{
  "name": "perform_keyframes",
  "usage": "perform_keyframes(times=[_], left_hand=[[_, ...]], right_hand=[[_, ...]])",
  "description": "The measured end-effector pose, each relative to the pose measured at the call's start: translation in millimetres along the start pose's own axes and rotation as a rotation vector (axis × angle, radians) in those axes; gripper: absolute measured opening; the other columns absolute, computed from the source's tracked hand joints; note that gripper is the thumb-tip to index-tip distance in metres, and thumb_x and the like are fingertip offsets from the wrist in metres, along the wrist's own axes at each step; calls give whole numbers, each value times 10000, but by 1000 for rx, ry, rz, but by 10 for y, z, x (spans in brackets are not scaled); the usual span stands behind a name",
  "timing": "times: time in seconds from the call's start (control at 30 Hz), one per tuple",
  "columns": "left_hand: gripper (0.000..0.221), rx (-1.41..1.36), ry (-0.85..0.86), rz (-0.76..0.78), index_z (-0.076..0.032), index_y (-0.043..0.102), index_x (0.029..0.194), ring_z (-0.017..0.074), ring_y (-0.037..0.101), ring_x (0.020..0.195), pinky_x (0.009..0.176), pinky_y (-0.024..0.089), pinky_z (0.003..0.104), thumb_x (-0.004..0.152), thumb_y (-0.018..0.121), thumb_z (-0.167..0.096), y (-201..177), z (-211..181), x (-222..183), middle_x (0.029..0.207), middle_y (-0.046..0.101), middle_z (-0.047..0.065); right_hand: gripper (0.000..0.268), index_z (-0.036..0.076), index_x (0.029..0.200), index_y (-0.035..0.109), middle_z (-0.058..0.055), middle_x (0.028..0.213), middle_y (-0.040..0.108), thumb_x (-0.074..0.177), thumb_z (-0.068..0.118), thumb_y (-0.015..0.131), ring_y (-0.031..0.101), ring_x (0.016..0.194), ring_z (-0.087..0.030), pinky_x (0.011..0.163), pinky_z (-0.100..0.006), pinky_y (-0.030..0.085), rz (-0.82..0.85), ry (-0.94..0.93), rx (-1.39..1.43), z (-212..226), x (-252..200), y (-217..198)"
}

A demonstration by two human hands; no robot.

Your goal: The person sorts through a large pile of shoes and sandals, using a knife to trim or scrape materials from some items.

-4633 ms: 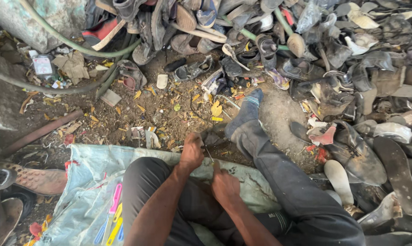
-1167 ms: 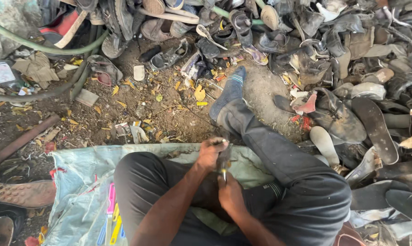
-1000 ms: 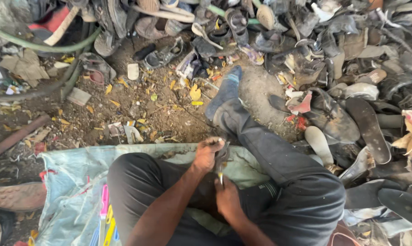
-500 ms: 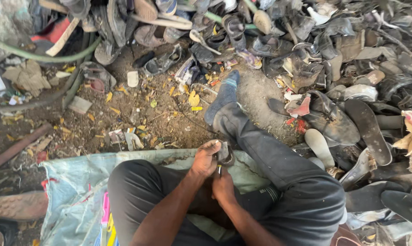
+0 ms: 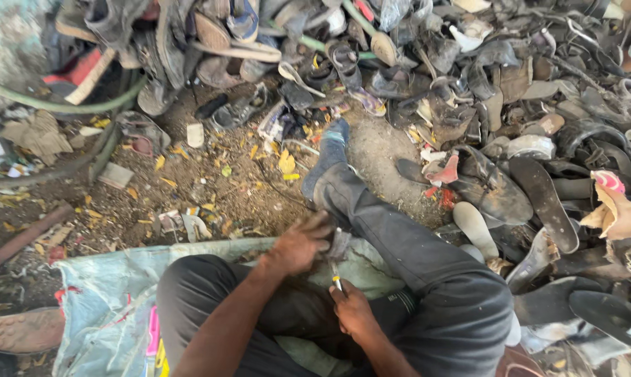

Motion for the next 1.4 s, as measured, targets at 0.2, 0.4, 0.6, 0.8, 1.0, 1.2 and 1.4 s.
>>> perform_keyframes(times=[0.2,0.4,0.6,0.8,1.0,1.2,1.4], left_hand=[[178,26,93,0,-127,700,1079,261,512,1288,1260,293,509,940,622,-206,363,-162,52,1151,670,30],[329,-216,-317,70,-175,712,1144,350,456,1269,1073,290,642,925,654,-413,572,149,313,1229,640,73],[390,-512,-527,-49,-214,801,1087,412,386,1327,1059,195,654,791,774,-467,889,510,411,1341,606,128],[335,-515,-552,-269,-151,793,992,375,550,1193,1003,341,578,797,767,-422,1074,429,367,1162,714,108],[270,-549,-420,-300,-160,785,1001,295,623,1108,1005,420,486,894,731,-402,1137,454,334,1092,739,80],[318,-692,-687,-464,-110,769,985,316,637,1047,1007,445,473,859,742,-401,1050,420,325,1056,744,106],[318,-389,-762,-592,-64,771,1024,416,533,1116,1029,309,613,903,702,-350,763,188,330,1161,676,197]], right_hand=[[236,77,1158,631,-15,522,472,1011,257,587,427,340,-146,331,-332,373,-40,-54,-54,-19,2,-184],[252,124,1187,659,-24,543,492,1019,267,540,438,344,-157,349,-344,366,42,-121,-200,89,580,-392],[229,49,1106,692,-9,574,497,1045,249,599,400,398,-118,367,-328,319,170,-98,-95,126,1030,-430],[187,124,1107,749,27,581,456,989,203,627,366,434,-79,395,-298,293,19,-223,-34,65,485,-216],[239,24,1024,690,-8,573,438,1001,254,629,346,429,-149,409,-352,266,13,-33,48,225,652,-81],[260,25,1135,654,-268,946,689,937,192,630,643,905,-493,734,-524,512,-204,-697,-402,42,712,155],[269,93,1170,616,-279,1001,698,952,251,604,634,994,-503,800,-570,483,-170,-405,-599,198,593,110]])
Point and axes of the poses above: each hand's wrist, its own x-axis towards the middle knuckle, its own y-axis out of the palm, z = x × y, the point moved 1 cm from there along x, towards the middle knuckle
